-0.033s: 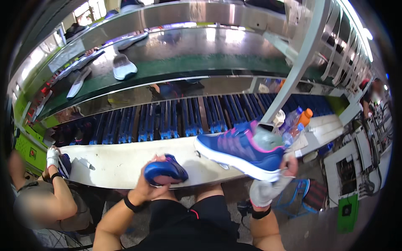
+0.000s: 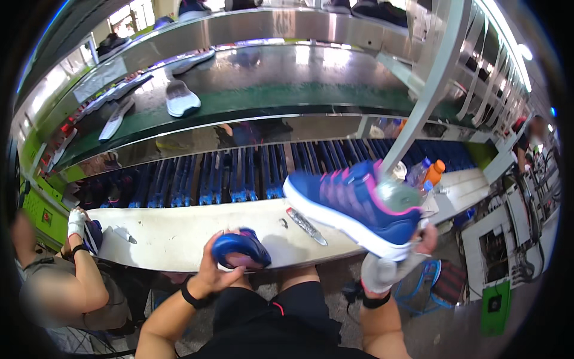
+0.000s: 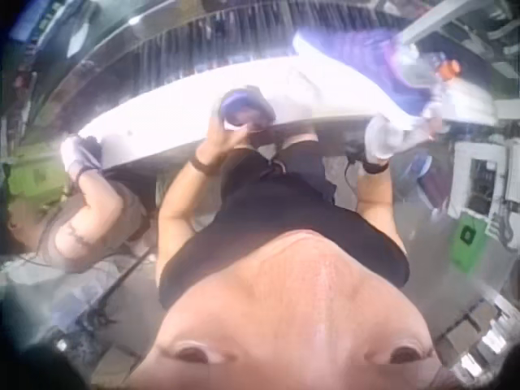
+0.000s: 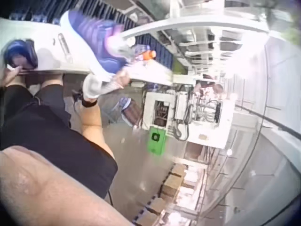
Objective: The recorder is on an assembly line in a shoe factory, repeatedly taking shoe components, fitting them together, and placing them back on the conveyor belt.
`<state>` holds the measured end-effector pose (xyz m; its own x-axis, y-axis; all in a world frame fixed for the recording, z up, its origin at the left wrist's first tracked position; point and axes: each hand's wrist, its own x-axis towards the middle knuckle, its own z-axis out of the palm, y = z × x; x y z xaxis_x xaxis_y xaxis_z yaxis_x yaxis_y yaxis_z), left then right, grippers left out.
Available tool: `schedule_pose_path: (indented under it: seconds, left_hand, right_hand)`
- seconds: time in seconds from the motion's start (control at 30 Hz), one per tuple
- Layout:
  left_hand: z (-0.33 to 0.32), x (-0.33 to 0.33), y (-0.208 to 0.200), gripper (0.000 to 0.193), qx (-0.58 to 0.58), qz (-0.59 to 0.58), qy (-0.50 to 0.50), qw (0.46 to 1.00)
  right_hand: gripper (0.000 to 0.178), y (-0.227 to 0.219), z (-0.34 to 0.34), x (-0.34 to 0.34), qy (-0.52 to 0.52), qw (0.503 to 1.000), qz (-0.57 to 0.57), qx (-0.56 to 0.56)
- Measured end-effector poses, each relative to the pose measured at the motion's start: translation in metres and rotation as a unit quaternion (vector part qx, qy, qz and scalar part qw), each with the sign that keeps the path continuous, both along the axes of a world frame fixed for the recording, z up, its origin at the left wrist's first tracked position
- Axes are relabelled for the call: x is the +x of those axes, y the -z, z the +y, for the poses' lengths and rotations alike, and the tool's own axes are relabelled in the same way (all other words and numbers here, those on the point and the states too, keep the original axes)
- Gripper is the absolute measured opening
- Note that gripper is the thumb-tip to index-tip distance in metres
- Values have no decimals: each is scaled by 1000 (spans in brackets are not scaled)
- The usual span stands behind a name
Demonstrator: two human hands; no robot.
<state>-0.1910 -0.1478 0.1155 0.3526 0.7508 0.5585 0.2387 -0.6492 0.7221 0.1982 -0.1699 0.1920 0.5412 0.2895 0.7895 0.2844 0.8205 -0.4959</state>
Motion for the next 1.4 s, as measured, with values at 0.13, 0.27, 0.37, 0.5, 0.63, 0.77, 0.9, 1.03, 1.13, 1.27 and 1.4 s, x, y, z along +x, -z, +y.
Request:
schedule_pose_path:
  seconds: [0.13,0.27,0.37,0.5,0.63,0.77,0.9,1.03,1.13,1.27,1.4]
  left_hand:
    - [-6,16,-5,86,61,-52,-24,996]
    - [-12,29,-24,73,104,-38,14,994]
    - [-14,39,-21,69,130,-15,24,991]
    - [-17,44,-19,71,127,6,1,992]
    - [-21,44,-16,76,154,9,37,987]
    - [-28,36,-17,85,140,13,57,988]
    - [-26,39,-15,83,154,6,37,987]
    - [-26,40,-22,76,136,27,24,990]
    - [-37,28,-50,66,149,64,-24,987]
    - [-46,4,-59,62,168,124,-101,973]
    - [-46,-2,-56,54,148,75,-96,981]
  right_hand:
    - [81,-125,65,0,52,978,11,203]
    - [74,-259,169,-3,470,749,-434,173]
    - [48,-291,239,-46,253,879,-404,9]
    - [30,-217,269,-136,62,790,-605,-77]
    - [42,-128,293,-193,-35,770,-622,-137]
    - [48,-138,284,-232,-45,707,-663,-241]
    - [49,-155,292,-237,-87,673,-676,-289]
    - [42,-130,290,-228,-38,787,-579,-210]
    - [21,-100,265,-199,-34,864,-494,-93]
    - [46,-62,132,-137,-40,872,-475,111]
    - [57,-7,61,-85,-180,953,-245,6]
